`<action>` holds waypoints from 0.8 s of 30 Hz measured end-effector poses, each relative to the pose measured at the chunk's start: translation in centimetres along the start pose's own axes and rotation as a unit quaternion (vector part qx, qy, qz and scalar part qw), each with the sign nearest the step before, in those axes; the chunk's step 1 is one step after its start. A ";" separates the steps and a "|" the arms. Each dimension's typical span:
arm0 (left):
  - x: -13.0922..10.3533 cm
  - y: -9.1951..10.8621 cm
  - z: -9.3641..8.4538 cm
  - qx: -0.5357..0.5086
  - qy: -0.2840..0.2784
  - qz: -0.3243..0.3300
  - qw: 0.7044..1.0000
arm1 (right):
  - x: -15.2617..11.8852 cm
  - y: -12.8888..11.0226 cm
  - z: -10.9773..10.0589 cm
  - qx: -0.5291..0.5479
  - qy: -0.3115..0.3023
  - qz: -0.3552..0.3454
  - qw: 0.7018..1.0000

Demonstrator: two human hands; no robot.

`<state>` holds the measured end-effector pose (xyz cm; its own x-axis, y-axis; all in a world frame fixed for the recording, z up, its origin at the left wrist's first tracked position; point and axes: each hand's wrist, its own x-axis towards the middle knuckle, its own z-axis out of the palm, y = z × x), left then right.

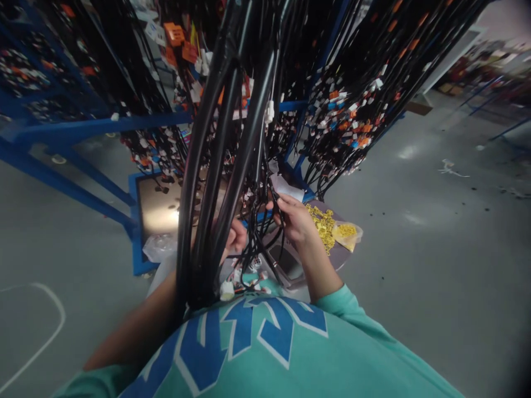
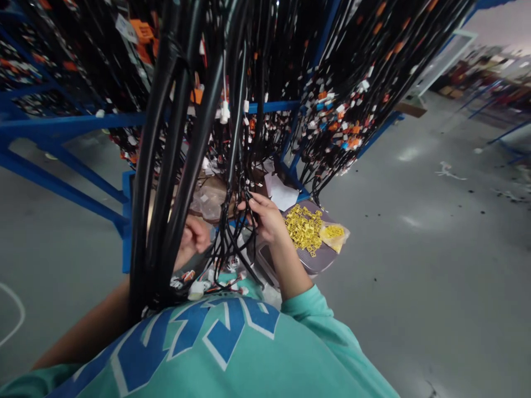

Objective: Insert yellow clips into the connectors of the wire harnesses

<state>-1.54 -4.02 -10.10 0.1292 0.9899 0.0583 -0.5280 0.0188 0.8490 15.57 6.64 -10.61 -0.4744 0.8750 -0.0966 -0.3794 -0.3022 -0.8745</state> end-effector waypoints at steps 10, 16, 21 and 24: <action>1.4 0.8 0.7 0.137 -0.334 -0.128 0.924 | 1.4 -2.9 0.1 -0.018 -0.032 0.018 0.999; 1.4 -0.4 -0.8 0.109 -0.199 0.061 0.972 | 2.7 -5.4 -1.4 0.040 -0.061 0.054 0.996; 1.4 -1.2 -1.1 0.146 -0.142 0.090 0.975 | 2.9 -8.2 -1.3 0.014 -0.068 0.039 0.997; 1.6 -1.3 -1.2 0.238 -0.052 0.114 0.963 | 2.4 -9.1 -0.7 0.019 -0.106 0.042 0.993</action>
<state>-1.64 -2.32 -11.77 0.1523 0.9407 0.3030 -0.1108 -0.2884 0.9511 18.48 11.80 -3.19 -0.6611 0.7478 -0.0615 -0.3601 -0.3882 -0.8483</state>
